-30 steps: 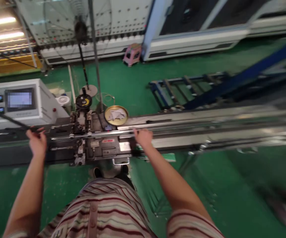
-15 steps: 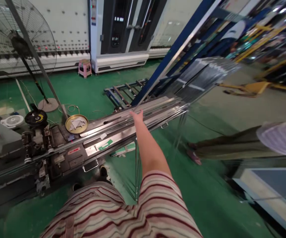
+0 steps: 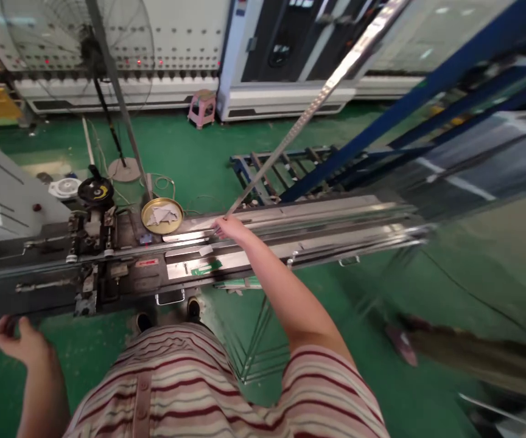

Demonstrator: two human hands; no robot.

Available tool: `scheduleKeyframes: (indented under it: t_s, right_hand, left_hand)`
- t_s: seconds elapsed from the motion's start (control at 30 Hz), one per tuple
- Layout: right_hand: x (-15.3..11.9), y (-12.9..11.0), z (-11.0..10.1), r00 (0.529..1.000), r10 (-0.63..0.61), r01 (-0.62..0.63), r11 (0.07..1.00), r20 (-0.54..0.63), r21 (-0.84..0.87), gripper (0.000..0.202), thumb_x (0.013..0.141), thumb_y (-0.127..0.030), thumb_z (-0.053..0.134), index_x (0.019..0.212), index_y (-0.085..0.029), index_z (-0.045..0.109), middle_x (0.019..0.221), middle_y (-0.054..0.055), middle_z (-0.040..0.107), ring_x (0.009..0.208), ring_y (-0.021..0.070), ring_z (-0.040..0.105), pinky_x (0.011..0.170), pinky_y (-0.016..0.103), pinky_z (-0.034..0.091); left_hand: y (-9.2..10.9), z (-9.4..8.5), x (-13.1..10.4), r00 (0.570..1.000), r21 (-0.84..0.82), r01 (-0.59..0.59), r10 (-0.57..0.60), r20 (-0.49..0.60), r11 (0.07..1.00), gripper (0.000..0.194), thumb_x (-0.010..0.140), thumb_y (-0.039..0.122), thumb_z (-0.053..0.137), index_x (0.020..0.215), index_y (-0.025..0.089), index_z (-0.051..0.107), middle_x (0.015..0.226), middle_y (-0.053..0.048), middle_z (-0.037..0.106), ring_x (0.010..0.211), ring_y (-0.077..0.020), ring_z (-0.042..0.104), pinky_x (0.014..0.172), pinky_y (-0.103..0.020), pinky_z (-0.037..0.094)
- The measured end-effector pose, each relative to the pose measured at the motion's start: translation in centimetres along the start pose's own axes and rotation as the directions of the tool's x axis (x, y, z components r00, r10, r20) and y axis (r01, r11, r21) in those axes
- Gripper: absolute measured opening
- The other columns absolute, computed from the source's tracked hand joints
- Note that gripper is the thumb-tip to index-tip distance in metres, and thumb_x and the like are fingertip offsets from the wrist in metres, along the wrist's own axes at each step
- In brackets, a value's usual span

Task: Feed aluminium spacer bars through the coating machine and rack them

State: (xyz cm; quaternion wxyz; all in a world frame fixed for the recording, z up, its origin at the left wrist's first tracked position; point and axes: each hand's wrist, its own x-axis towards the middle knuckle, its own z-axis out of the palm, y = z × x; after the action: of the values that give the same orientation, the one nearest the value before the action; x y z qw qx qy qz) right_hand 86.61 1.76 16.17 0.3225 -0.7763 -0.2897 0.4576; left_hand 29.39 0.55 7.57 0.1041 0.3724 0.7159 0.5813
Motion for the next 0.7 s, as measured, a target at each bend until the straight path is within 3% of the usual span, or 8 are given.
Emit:
scheduleKeyframes:
  t_s: [0.07, 0.17, 0.27, 0.4, 0.53, 0.7]
  right_hand:
    - [-0.3, -0.4, 3.0, 0.999, -0.033, 0.034, 0.999, 0.04, -0.022, 0.024, 0.091, -0.02, 0.05, 0.089, -0.011, 0.072, 0.076, 0.01, 0.072, 0.073, 0.0171, 0.069, 0.068, 0.026, 0.056]
    - [-0.7, -1.0, 7.8, 0.99, -0.076, 0.083, 0.995, 0.123, -0.052, 0.022, 0.089, -0.021, 0.052, 0.089, -0.012, 0.072, 0.079, 0.011, 0.072, 0.075, 0.0178, 0.07, 0.068, 0.026, 0.057]
    - [-1.3, -2.0, 12.8, 0.973, -0.101, 0.12, 0.989, 0.208, -0.082, 0.021, 0.088, -0.022, 0.054, 0.088, -0.013, 0.072, 0.082, 0.01, 0.073, 0.075, 0.0177, 0.07, 0.067, 0.026, 0.057]
    - [-2.5, -4.0, 19.9, 0.962, -0.111, 0.151, 0.977, 0.249, -0.15, 0.02, 0.086, -0.023, 0.056, 0.085, -0.014, 0.074, 0.078, 0.009, 0.073, 0.071, 0.0172, 0.069, 0.065, 0.027, 0.057]
    - [-4.1, -6.2, 27.0, 0.945, -0.146, 0.207, 0.96, 0.294, -0.187, 0.021, 0.085, -0.022, 0.055, 0.087, -0.014, 0.074, 0.077, 0.008, 0.073, 0.069, 0.0158, 0.069, 0.065, 0.026, 0.058]
    - [-5.9, -8.9, 35.2, 0.898, -0.204, 0.29, 0.94, 0.39, -0.178, 0.023, 0.083, -0.021, 0.053, 0.089, -0.012, 0.074, 0.074, 0.007, 0.072, 0.067, 0.0157, 0.069, 0.064, 0.026, 0.058]
  left_hand:
    - [-1.9, -0.6, -1.2, 0.996, -0.018, -0.039, 0.038, -0.078, 0.999, 0.043, 0.076, 0.027, 0.064, 0.118, 0.021, 0.057, 0.12, -0.005, 0.059, 0.119, -0.0261, 0.055, 0.111, -0.046, 0.038]
    - [-3.4, -1.5, -1.5, 0.999, -0.024, -0.012, 0.011, -0.045, 1.0, 0.044, 0.077, 0.028, 0.064, 0.119, 0.015, 0.058, 0.12, -0.009, 0.06, 0.118, -0.0243, 0.055, 0.11, -0.044, 0.038]
    - [-3.8, -3.1, -0.6, 0.999, -0.046, -0.003, 0.001, -0.043, 0.999, 0.041, 0.081, 0.027, 0.063, 0.12, 0.017, 0.059, 0.122, -0.01, 0.059, 0.118, -0.0225, 0.054, 0.109, -0.042, 0.04]
    - [-5.0, -6.2, 0.5, 0.998, -0.059, 0.011, -0.014, -0.056, 0.998, 0.034, 0.082, 0.026, 0.062, 0.116, 0.02, 0.06, 0.122, -0.009, 0.06, 0.118, -0.0214, 0.055, 0.107, -0.039, 0.042]
    - [-7.4, -9.7, 1.7, 0.995, -0.044, 0.03, -0.035, -0.098, 0.999, 0.026, 0.085, 0.028, 0.06, 0.109, 0.02, 0.064, 0.121, -0.009, 0.061, 0.119, -0.0221, 0.055, 0.106, -0.04, 0.042]
    - [-10.6, -14.6, 4.7, 0.97, -0.009, 0.062, -0.062, -0.234, 0.998, 0.023, 0.089, 0.037, 0.06, 0.102, 0.018, 0.066, 0.118, -0.009, 0.063, 0.118, -0.0228, 0.057, 0.105, -0.041, 0.042]
